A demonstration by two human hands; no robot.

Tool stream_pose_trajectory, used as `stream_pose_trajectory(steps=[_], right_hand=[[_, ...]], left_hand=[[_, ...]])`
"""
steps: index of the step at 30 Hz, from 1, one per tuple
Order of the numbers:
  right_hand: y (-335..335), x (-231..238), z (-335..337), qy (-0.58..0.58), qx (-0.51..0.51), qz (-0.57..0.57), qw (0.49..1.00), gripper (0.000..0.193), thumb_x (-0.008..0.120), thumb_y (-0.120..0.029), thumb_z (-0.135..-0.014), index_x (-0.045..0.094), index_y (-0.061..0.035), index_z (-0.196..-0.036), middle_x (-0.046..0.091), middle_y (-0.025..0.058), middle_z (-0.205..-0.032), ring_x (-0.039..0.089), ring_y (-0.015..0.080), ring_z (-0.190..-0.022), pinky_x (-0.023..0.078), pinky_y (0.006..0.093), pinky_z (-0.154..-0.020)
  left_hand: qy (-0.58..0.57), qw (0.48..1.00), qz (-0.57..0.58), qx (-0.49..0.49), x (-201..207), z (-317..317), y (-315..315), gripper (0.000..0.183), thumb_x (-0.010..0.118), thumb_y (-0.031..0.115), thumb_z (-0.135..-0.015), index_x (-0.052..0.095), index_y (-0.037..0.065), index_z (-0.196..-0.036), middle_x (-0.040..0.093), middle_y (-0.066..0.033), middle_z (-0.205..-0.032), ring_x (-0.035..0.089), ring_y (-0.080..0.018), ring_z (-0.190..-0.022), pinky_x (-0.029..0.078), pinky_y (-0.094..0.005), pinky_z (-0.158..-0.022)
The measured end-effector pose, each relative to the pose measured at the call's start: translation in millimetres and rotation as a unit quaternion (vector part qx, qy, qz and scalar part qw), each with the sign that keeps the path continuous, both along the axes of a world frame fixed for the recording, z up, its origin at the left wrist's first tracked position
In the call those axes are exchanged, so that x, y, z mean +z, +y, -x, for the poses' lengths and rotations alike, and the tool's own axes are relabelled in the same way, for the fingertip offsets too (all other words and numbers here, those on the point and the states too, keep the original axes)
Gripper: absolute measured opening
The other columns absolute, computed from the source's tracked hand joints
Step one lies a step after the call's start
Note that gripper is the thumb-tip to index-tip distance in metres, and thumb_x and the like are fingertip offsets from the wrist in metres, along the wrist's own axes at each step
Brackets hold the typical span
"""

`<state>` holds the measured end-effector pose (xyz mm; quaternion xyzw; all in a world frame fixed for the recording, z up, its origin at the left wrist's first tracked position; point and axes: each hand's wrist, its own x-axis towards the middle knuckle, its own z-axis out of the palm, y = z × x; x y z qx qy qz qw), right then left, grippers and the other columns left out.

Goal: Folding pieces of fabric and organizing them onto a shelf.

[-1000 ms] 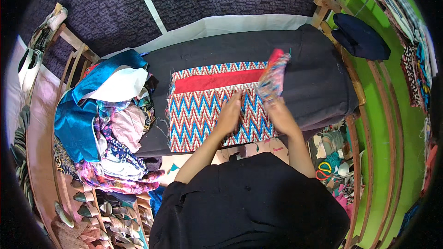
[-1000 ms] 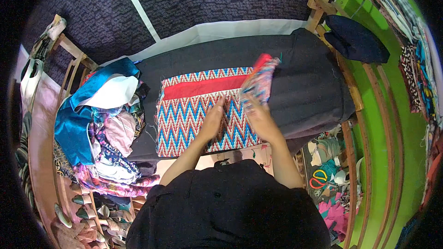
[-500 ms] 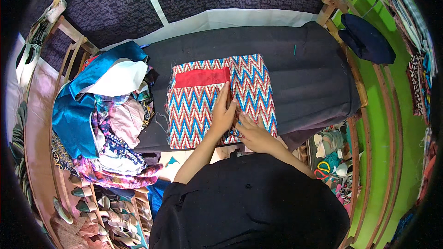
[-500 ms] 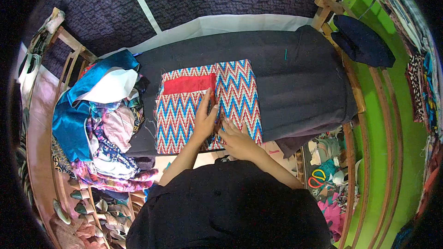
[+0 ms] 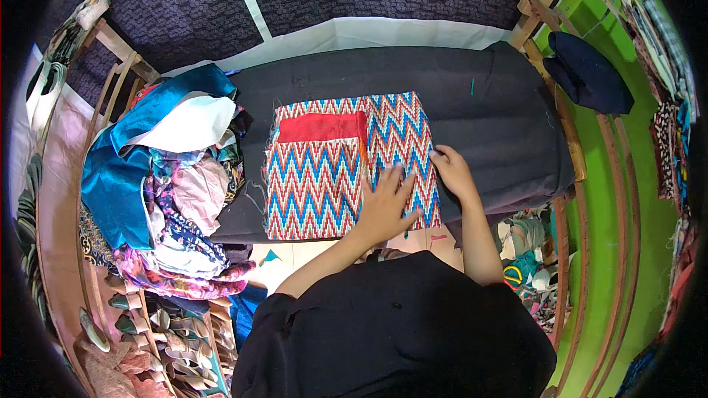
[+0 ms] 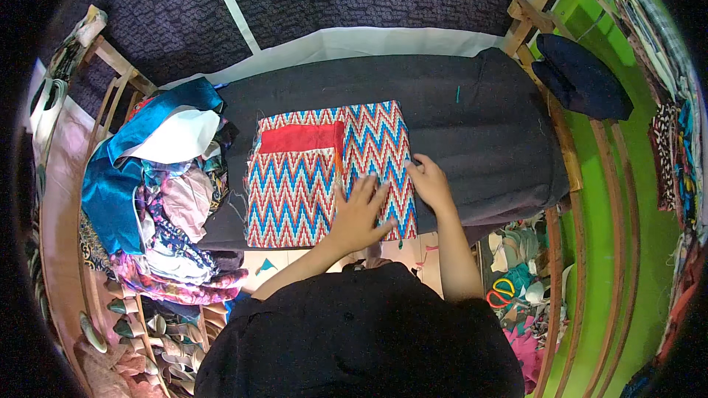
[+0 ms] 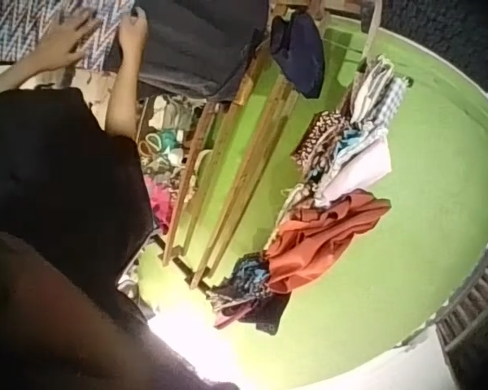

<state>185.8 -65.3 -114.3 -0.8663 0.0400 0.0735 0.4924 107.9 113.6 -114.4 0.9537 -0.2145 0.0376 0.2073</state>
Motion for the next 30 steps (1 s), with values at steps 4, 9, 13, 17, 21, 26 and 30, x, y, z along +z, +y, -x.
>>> stream_pose_trajectory(steps=[4,9,13,17,21,26,30], right_hand=[[1,-43,-63,-0.012,0.020,-0.118,0.993,0.053,0.060,-0.027,-0.076,0.047,0.0077,-0.114,0.062,0.0154,-0.079,0.059,0.0179,-0.072,0.045,0.0294,-0.066],[21,-24,-114,0.126,-0.007,-0.247,0.961,0.043,0.063,-0.017,-0.073,0.051,0.0060,-0.107,0.062,0.0125,-0.083,0.061,0.0149,-0.069,0.049,0.0285,-0.054],[22,-20,-138,0.182,0.041,-0.302,0.935,0.024,0.061,-0.010,-0.075,0.057,-0.0009,-0.096,0.062,0.0070,-0.078,0.060,0.0132,-0.061,0.050,0.0273,-0.052],[17,-29,-149,0.189,0.045,-0.268,0.944,0.013,0.060,-0.008,-0.075,0.061,-0.0016,-0.085,0.063,0.0050,-0.077,0.060,0.0125,-0.062,0.049,0.0257,-0.054],[-8,-10,-145,0.094,-0.018,-0.314,0.944,0.009,0.059,-0.007,-0.073,0.062,0.0013,-0.077,0.062,0.0080,-0.072,0.059,0.0164,-0.063,0.047,0.0297,-0.058],[-56,29,-141,-0.036,-0.050,-0.102,0.993,0.015,0.060,-0.015,-0.073,0.057,-0.0017,-0.067,0.054,0.0015,-0.057,0.047,0.0089,-0.043,0.035,0.0230,-0.038],[-18,56,-140,-0.071,-0.037,-0.072,0.994,0.018,0.060,-0.017,-0.073,0.057,-0.0022,-0.082,0.052,0.0009,-0.058,0.046,0.0079,-0.045,0.034,0.0228,-0.037]], left_hand=[[0.010,0.992,0.017,-0.128,17,9,-25,0.086,0.066,0.045,-0.064,0.029,0.008,-0.132,0.026,-0.0187,-0.135,0.026,-0.0327,-0.126,0.018,-0.0595,-0.095],[-0.106,0.984,-0.044,-0.136,-21,10,-46,0.070,0.062,0.034,-0.073,0.032,0.009,-0.130,0.031,-0.0163,-0.133,0.027,-0.0311,-0.125,0.026,-0.0531,-0.095],[-0.055,0.992,0.036,-0.104,-19,7,-47,0.050,0.049,0.029,-0.085,0.035,0.012,-0.129,0.037,-0.0167,-0.130,0.034,-0.0282,-0.122,0.028,-0.0488,-0.095],[0.114,0.958,0.244,-0.102,-14,-5,-42,0.045,0.037,0.028,-0.091,0.033,0.006,-0.130,0.039,-0.0175,-0.129,0.033,-0.0302,-0.123,0.020,-0.0485,-0.100],[0.256,0.806,0.500,-0.186,-1,-15,-47,0.048,0.028,0.031,-0.094,0.025,0.005,-0.135,0.031,-0.0148,-0.136,0.026,-0.0242,-0.128,0.014,-0.0395,-0.104],[0.266,0.724,0.606,-0.195,22,0,-61,0.065,0.018,0.048,-0.091,0.003,0.006,-0.138,0.019,-0.0125,-0.141,0.017,-0.0207,-0.130,0.011,-0.0310,-0.105],[0.315,0.557,0.757,-0.132,25,13,-33,0.064,0.019,0.049,-0.091,-0.002,0.013,-0.139,0.017,-0.0106,-0.142,0.017,-0.0228,-0.130,0.011,-0.0328,-0.106]])
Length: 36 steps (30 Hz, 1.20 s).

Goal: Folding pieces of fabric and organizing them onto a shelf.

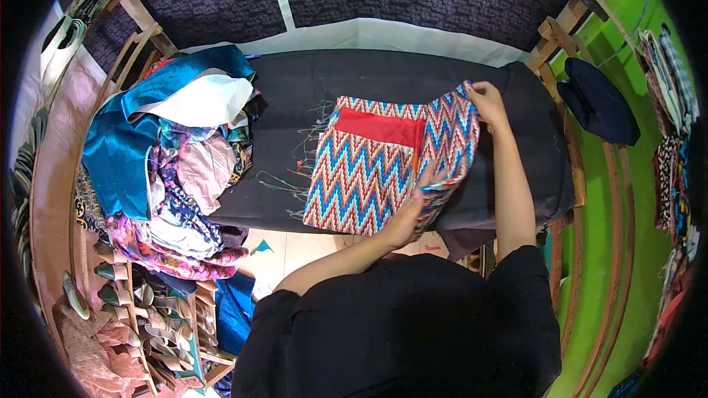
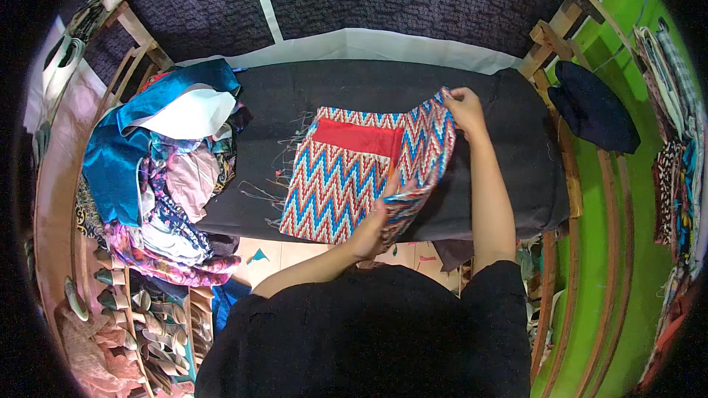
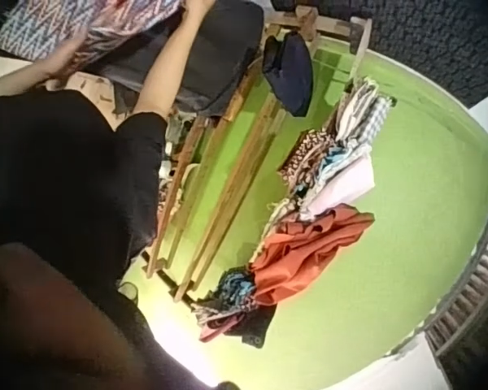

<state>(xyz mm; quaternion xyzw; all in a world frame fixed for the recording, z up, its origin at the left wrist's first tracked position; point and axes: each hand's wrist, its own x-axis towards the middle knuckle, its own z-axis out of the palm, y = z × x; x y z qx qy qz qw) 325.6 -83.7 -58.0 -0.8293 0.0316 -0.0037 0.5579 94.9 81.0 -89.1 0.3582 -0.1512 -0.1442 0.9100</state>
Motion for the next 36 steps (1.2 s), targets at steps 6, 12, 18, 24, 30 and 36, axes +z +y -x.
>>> stream_pose_trajectory(steps=[6,12,18,24,30,36], right_hand=[[105,19,-10,0.019,0.109,-0.054,0.992,0.040,0.057,-0.012,-0.075,0.046,-0.0053,-0.113,0.055,0.0066,-0.072,0.054,0.0117,-0.052,0.046,0.0245,-0.043],[182,-14,4,0.076,0.298,-0.145,0.940,0.062,0.055,-0.005,-0.076,0.024,-0.0024,-0.130,0.060,0.0104,-0.090,0.060,0.0132,-0.070,0.047,0.0221,-0.060],[160,-59,11,0.010,0.332,-0.098,0.938,0.041,0.058,-0.009,-0.075,0.048,0.0008,-0.113,0.058,0.0074,-0.087,0.055,0.0118,-0.072,0.044,0.0255,-0.066],[115,-65,38,-0.101,0.205,0.014,0.973,0.038,0.060,-0.010,-0.073,0.050,-0.0041,-0.109,0.054,0.0128,-0.096,0.055,0.0205,-0.084,0.043,0.0310,-0.075],[99,-73,87,-0.128,0.032,0.246,0.960,0.057,0.057,-0.036,-0.077,0.041,-0.0059,-0.122,0.038,0.0159,-0.126,0.030,0.0318,-0.121,0.016,0.0565,-0.097],[106,-74,84,-0.007,0.092,0.305,0.948,0.063,0.042,-0.048,-0.083,0.043,0.0020,-0.121,0.034,0.0156,-0.133,0.022,0.0291,-0.128,0.003,0.0643,-0.096]], left_hand=[[0.091,0.979,0.144,0.114,20,25,73,0.061,0.027,0.048,-0.089,0.005,0.021,-0.139,0.019,-0.0121,-0.141,0.024,-0.0286,-0.128,0.018,-0.0407,-0.105],[0.167,0.940,0.196,0.225,-18,63,107,0.051,0.024,0.038,-0.093,0.024,0.006,-0.133,0.032,-0.0124,-0.135,0.031,-0.0274,-0.124,0.023,-0.0440,-0.103],[0.233,0.922,0.127,0.282,-50,90,124,0.044,0.027,0.032,-0.094,0.031,0.005,-0.128,0.039,-0.0133,-0.130,0.040,-0.0257,-0.119,0.032,-0.0422,-0.098],[0.200,0.788,-0.371,0.448,-45,86,151,0.038,0.048,0.020,-0.085,0.042,0.003,-0.120,0.054,-0.0051,-0.094,0.055,-0.0098,-0.064,0.043,-0.0169,-0.051],[-0.027,0.500,-0.749,0.434,-7,34,165,0.047,0.060,0.031,-0.076,0.049,-0.002,-0.107,0.053,-0.0179,-0.090,0.052,-0.0305,-0.089,0.044,-0.0395,-0.073],[0.027,0.524,-0.813,0.252,-9,-5,153,0.048,0.062,0.041,-0.073,0.053,-0.002,-0.091,0.056,-0.0198,-0.090,0.054,-0.0353,-0.087,0.044,-0.0440,-0.071]])
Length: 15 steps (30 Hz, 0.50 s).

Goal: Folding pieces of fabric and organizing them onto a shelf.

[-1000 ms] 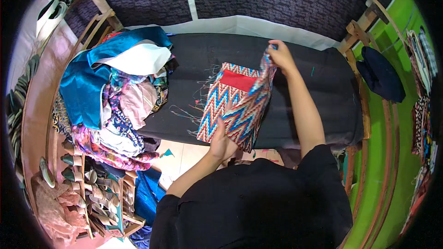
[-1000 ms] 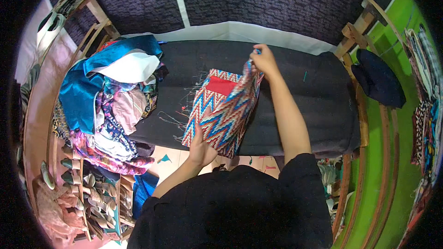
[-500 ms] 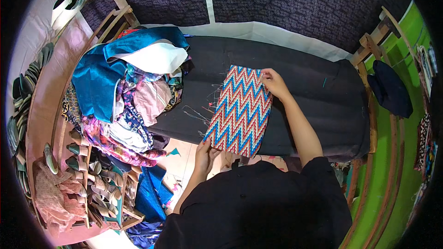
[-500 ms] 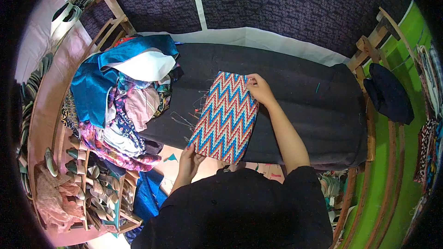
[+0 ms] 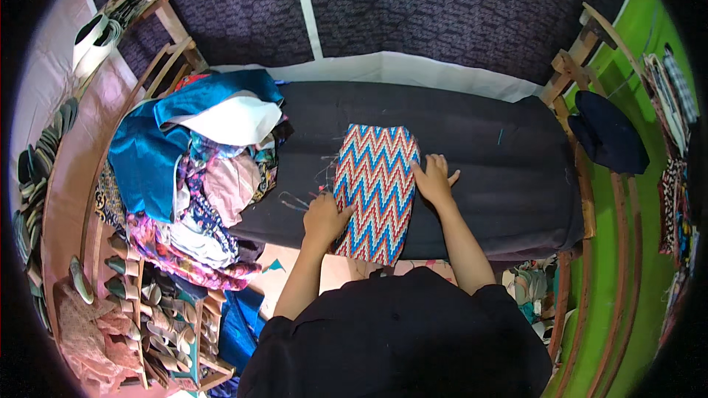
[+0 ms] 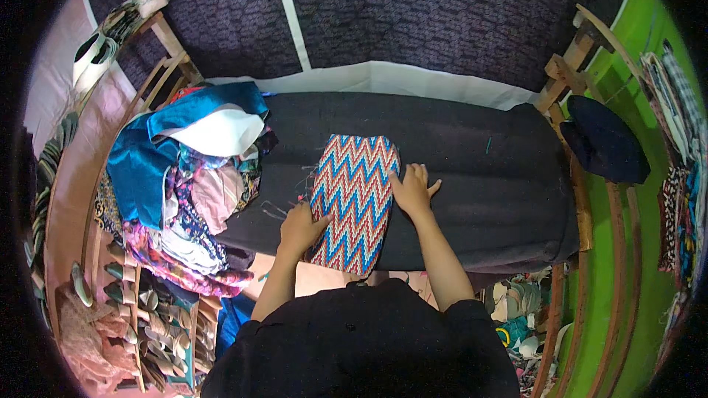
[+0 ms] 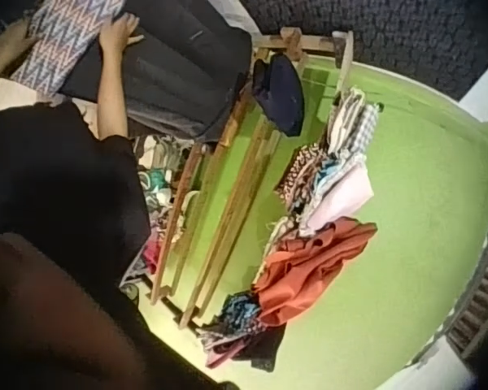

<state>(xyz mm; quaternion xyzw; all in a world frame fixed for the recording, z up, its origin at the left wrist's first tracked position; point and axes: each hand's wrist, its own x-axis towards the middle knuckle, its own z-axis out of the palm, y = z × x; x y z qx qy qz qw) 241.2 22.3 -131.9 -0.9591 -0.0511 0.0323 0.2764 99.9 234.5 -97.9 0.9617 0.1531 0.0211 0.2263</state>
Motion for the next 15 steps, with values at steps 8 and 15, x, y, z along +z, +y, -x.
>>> stream_pose_trajectory(steps=[8,15], right_hand=[[29,0,-49,0.070,0.021,-0.222,0.972,0.044,0.064,-0.026,-0.072,0.049,-0.0003,-0.105,0.058,0.0150,-0.100,0.058,0.0244,-0.089,0.027,0.0490,-0.094],[32,-8,-76,0.245,-0.014,-0.588,0.770,0.019,0.053,-0.003,-0.077,0.057,0.0035,-0.095,0.062,0.0113,-0.082,0.061,0.0195,-0.073,0.049,0.0335,-0.068]], left_hand=[[0.016,0.999,0.034,0.036,3,3,-15,0.043,0.062,0.036,-0.074,0.047,-0.001,-0.089,0.060,-0.0213,-0.081,0.059,-0.0375,-0.079,0.045,-0.0450,-0.066],[0.031,0.999,0.019,0.031,6,8,-10,0.057,0.069,0.044,-0.064,0.052,-0.001,-0.095,0.058,-0.0204,-0.090,0.057,-0.0343,-0.088,0.046,-0.0413,-0.071]])
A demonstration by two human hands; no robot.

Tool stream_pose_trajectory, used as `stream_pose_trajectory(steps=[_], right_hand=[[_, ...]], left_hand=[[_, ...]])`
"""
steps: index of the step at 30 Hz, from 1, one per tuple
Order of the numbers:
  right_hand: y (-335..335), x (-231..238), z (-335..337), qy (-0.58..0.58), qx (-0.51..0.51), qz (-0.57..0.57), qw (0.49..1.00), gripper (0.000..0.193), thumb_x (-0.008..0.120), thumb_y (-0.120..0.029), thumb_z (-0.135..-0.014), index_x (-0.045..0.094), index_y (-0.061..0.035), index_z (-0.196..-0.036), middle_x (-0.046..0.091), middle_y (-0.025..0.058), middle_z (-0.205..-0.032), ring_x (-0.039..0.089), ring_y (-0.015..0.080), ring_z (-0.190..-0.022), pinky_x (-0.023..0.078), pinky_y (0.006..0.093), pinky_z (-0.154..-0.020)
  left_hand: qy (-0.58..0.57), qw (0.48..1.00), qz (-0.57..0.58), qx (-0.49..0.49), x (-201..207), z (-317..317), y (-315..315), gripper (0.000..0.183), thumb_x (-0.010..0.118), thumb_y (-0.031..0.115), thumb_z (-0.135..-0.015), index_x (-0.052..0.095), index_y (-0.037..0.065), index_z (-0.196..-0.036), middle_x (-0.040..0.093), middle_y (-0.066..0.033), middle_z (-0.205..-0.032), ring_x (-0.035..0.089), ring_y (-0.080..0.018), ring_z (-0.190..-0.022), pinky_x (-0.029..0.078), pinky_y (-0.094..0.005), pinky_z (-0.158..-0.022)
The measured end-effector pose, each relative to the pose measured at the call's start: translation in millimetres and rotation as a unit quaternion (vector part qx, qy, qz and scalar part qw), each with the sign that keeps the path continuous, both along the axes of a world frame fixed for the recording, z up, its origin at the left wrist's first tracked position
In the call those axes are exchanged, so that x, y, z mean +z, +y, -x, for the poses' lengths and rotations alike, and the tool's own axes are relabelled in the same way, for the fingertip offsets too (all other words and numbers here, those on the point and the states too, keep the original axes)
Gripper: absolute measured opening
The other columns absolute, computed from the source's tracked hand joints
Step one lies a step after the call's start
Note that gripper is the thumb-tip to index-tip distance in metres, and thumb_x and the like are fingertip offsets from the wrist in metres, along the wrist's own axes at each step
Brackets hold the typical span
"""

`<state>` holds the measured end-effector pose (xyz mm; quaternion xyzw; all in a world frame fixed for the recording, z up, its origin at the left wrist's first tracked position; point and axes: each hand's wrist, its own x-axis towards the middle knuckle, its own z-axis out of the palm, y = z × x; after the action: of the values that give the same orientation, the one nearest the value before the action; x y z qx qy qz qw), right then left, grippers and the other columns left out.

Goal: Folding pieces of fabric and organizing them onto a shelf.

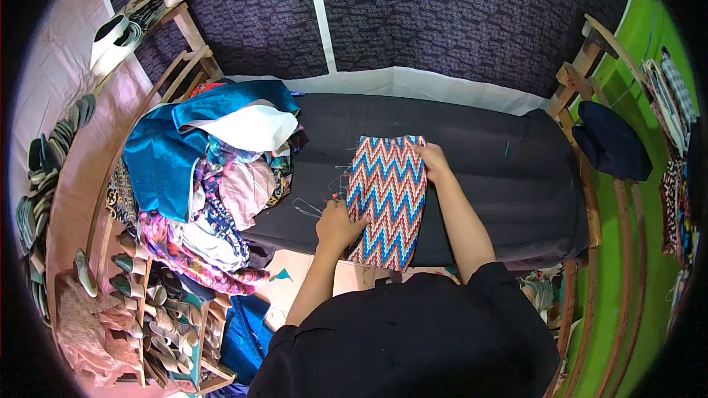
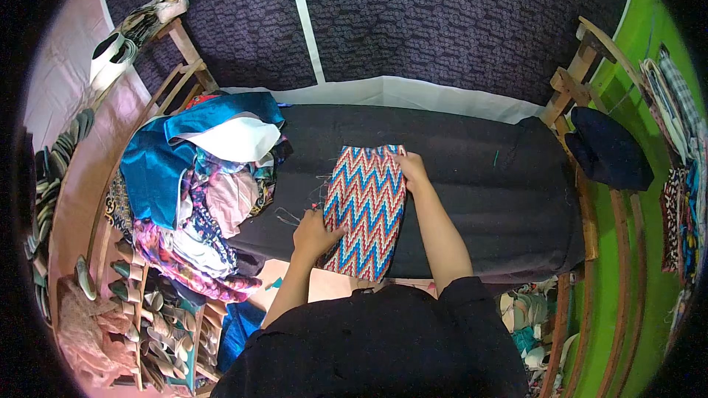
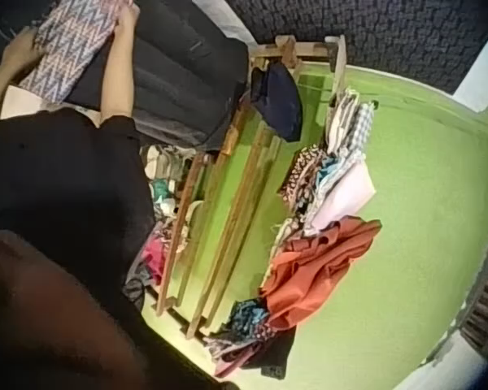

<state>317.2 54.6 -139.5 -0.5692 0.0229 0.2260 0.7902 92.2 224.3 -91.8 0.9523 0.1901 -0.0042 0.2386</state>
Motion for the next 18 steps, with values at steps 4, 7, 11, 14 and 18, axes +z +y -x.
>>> stream_pose_trajectory(steps=[4,7,11,14,18], right_hand=[[8,20,15,-0.043,-0.047,-0.073,0.995,0.019,0.044,-0.011,-0.089,0.053,-0.0027,-0.104,0.060,0.0072,-0.091,0.059,0.0161,-0.080,0.048,0.0322,-0.073],[8,50,31,-0.072,-0.023,-0.122,0.990,0.019,0.043,-0.010,-0.090,0.052,-0.0030,-0.104,0.060,0.0060,-0.094,0.058,0.0153,-0.083,0.046,0.0306,-0.076],[-6,97,56,-0.141,0.008,-0.179,0.974,0.018,0.043,-0.007,-0.089,0.051,-0.0029,-0.104,0.059,0.0061,-0.096,0.057,0.0151,-0.086,0.046,0.0305,-0.079],[-10,130,83,-0.185,-0.006,-0.179,0.966,0.018,0.045,-0.007,-0.088,0.050,-0.0038,-0.105,0.059,0.0067,-0.095,0.058,0.0155,-0.084,0.047,0.0313,-0.079],[-47,173,115,-0.171,-0.054,-0.206,0.962,0.020,0.038,-0.003,-0.089,0.048,0.0001,-0.107,0.058,0.0098,-0.098,0.058,0.0168,-0.089,0.046,0.0311,-0.081]], left_hand=[[-0.061,0.998,-0.014,0.012,-10,0,5,0.064,0.072,0.046,-0.059,0.051,-0.001,-0.097,0.053,-0.0178,-0.101,0.051,-0.0339,-0.097,0.045,-0.0430,-0.075],[-0.034,0.999,-0.020,-0.019,-10,-4,14,0.057,0.073,0.043,-0.059,0.056,0.002,-0.095,0.054,-0.0181,-0.098,0.051,-0.0342,-0.096,0.041,-0.0445,-0.078],[-0.004,0.997,0.001,-0.078,1,-19,8,0.037,0.070,0.034,-0.063,0.063,0.007,-0.088,0.056,-0.0195,-0.099,0.051,-0.0367,-0.096,0.041,-0.0427,-0.077],[-0.061,0.966,0.230,-0.098,-20,-20,8,0.034,0.069,0.026,-0.067,0.062,0.004,-0.092,0.055,-0.0211,-0.106,0.052,-0.0348,-0.099,0.040,-0.0391,-0.082],[-0.141,0.794,0.562,-0.183,-6,-10,-21,0.048,0.068,0.009,-0.070,0.048,-0.003,-0.113,0.057,-0.0138,-0.107,0.055,-0.0257,-0.098,0.042,-0.0346,-0.084]])
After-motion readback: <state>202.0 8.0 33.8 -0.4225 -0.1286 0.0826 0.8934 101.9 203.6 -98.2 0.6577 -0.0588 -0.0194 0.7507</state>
